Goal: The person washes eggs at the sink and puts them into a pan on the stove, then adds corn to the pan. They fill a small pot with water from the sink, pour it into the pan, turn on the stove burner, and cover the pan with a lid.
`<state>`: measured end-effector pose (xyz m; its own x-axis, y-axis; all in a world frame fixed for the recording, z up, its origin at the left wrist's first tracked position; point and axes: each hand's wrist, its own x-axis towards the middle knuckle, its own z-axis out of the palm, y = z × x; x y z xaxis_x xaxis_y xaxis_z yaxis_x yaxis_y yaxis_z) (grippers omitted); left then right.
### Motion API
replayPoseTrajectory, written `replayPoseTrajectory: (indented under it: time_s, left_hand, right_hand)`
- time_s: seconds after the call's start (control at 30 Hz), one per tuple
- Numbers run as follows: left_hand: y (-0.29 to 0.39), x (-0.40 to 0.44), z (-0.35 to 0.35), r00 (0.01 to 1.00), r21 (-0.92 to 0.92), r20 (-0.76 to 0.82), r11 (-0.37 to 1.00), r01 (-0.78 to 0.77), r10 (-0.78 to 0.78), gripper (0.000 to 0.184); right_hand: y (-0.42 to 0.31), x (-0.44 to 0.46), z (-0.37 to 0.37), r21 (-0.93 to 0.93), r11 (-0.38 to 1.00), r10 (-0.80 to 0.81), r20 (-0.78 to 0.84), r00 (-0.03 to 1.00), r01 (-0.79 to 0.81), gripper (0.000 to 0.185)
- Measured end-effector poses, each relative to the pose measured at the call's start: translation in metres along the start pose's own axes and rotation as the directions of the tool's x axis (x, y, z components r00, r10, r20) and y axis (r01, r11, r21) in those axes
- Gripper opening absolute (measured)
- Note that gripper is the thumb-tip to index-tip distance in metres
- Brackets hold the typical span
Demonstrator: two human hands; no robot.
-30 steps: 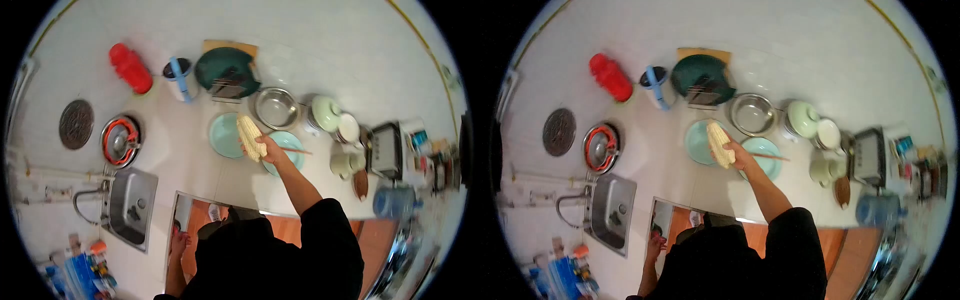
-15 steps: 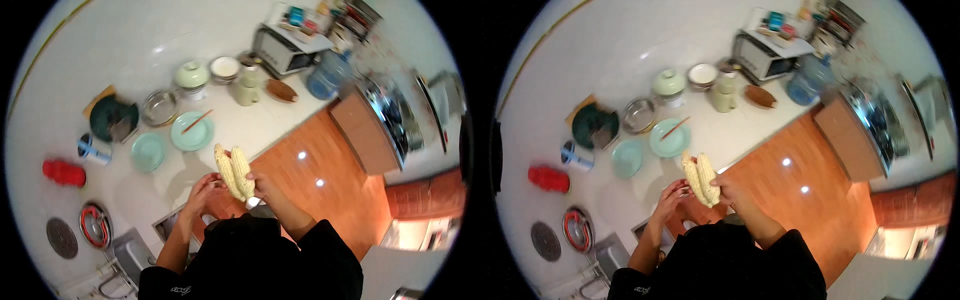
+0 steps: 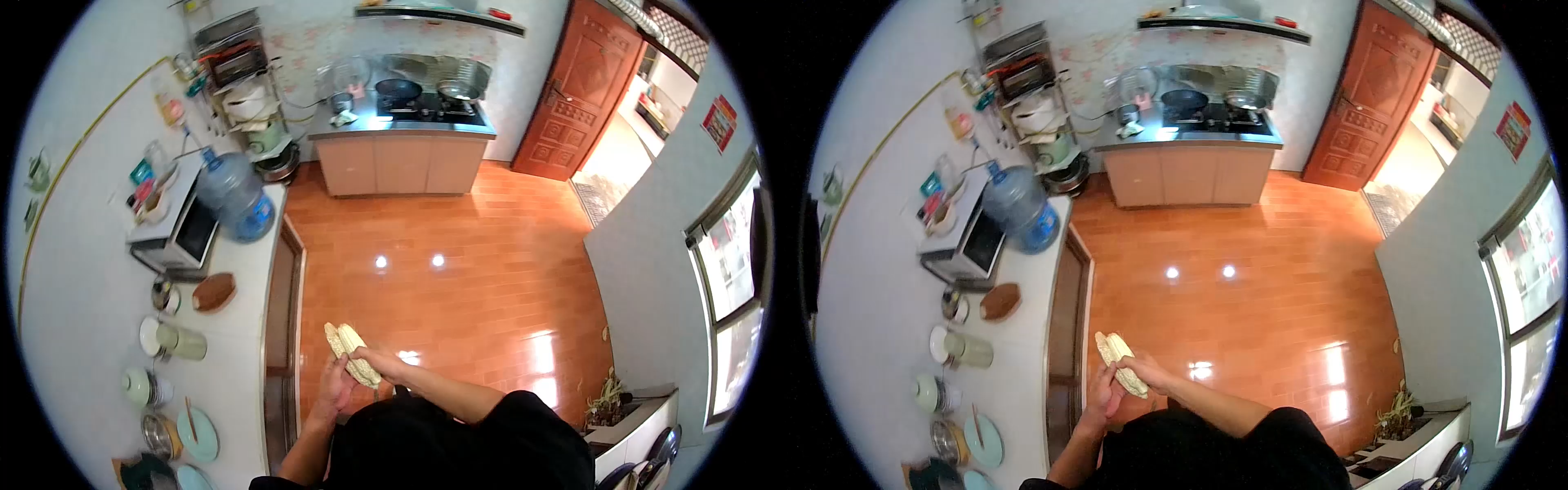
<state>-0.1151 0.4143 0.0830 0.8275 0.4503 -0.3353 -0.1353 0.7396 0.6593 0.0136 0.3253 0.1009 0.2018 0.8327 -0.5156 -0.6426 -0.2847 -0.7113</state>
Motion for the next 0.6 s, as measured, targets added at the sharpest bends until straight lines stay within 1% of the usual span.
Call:
replayPoseTrajectory:
  time_s: [0.03, 0.07, 0.1, 0.17, 0.2, 0.23, 0.3, 0.33, 0.37, 0.43, 0.47, 0.5, 0.57, 0.6]
  left_hand:
    - [-0.008, 0.030, 0.006, 0.997, 0.065, 0.044, 0.996, 0.062, -0.065, 0.037]
    - [-0.013, 0.054, 0.014, 0.997, 0.110, -0.003, 0.991, 0.074, -0.074, 0.035]
    - [-0.015, 0.075, 0.019, 0.996, 0.117, 0.001, 0.989, 0.090, -0.091, 0.035]
    - [-0.010, 0.118, 0.016, 0.987, 0.096, -0.033, 0.982, 0.161, -0.159, 0.033]
    - [0.000, 0.139, 0.032, 0.993, 0.114, -0.016, 0.986, 0.119, -0.118, 0.033]
    - [0.011, 0.158, 0.048, 0.991, 0.108, -0.046, 0.986, 0.129, -0.125, 0.032]
    - [0.015, 0.219, 0.035, 0.988, 0.177, -0.065, 0.972, 0.151, -0.142, 0.035]
    - [0.020, 0.250, 0.040, 0.988, 0.174, -0.042, 0.973, 0.151, -0.146, 0.033]
    - [0.022, 0.282, 0.046, 0.987, 0.170, -0.034, 0.972, 0.160, -0.157, 0.033]
    - [0.026, 0.348, 0.070, 0.981, 0.155, 0.003, 0.969, 0.191, -0.193, 0.030]
    - [0.021, 0.393, 0.076, 0.979, 0.154, 0.021, 0.968, 0.198, -0.204, 0.022]
    - [0.023, 0.431, 0.094, 0.976, 0.156, 0.040, 0.966, 0.206, -0.214, 0.022]
    - [0.018, 0.503, 0.143, 0.948, 0.210, 0.165, 0.949, 0.236, -0.273, 0.021]
    - [0.019, 0.531, 0.171, 0.944, 0.240, 0.167, 0.941, 0.240, -0.283, 0.023]
  right_hand:
    - [-0.015, 0.007, -0.026, -0.047, 0.997, -0.056, -0.018, 0.998, 0.055, 0.041]
    - [-0.025, 0.016, -0.048, -0.097, 0.990, -0.106, -0.034, 0.994, 0.103, 0.041]
    - [-0.029, 0.029, -0.070, -0.083, 0.991, -0.108, -0.048, 0.993, 0.104, 0.041]
    - [-0.035, 0.062, -0.107, -0.100, 0.974, -0.218, -0.157, 0.963, 0.204, 0.045]
    - [-0.061, 0.061, -0.117, 0.109, 0.953, -0.265, -0.147, 0.953, 0.282, 0.050]
    - [-0.077, 0.077, -0.143, 0.106, 0.951, -0.271, -0.158, 0.950, 0.289, 0.050]
    - [-0.106, 0.109, -0.203, 0.060, 0.973, -0.204, -0.207, 0.957, 0.221, 0.051]
    - [-0.134, 0.113, -0.224, 0.008, 0.975, -0.214, -0.231, 0.949, 0.222, 0.052]
    - [-0.158, 0.117, -0.244, 0.007, 0.975, -0.213, -0.245, 0.946, 0.222, 0.052]
    - [-0.205, 0.123, -0.288, 0.098, 0.960, -0.214, -0.349, 0.912, 0.263, 0.045]
    - [-0.225, 0.130, -0.317, 0.122, 0.956, -0.203, -0.380, 0.902, 0.266, 0.039]
    - [-0.241, 0.134, -0.345, 0.118, 0.953, -0.212, -0.398, 0.893, 0.278, 0.039]
    - [-0.275, 0.133, -0.406, 0.098, 0.960, -0.184, -0.479, 0.858, 0.260, 0.043]
    - [-0.289, 0.131, -0.437, 0.086, 0.964, -0.180, -0.490, 0.853, 0.253, 0.043]
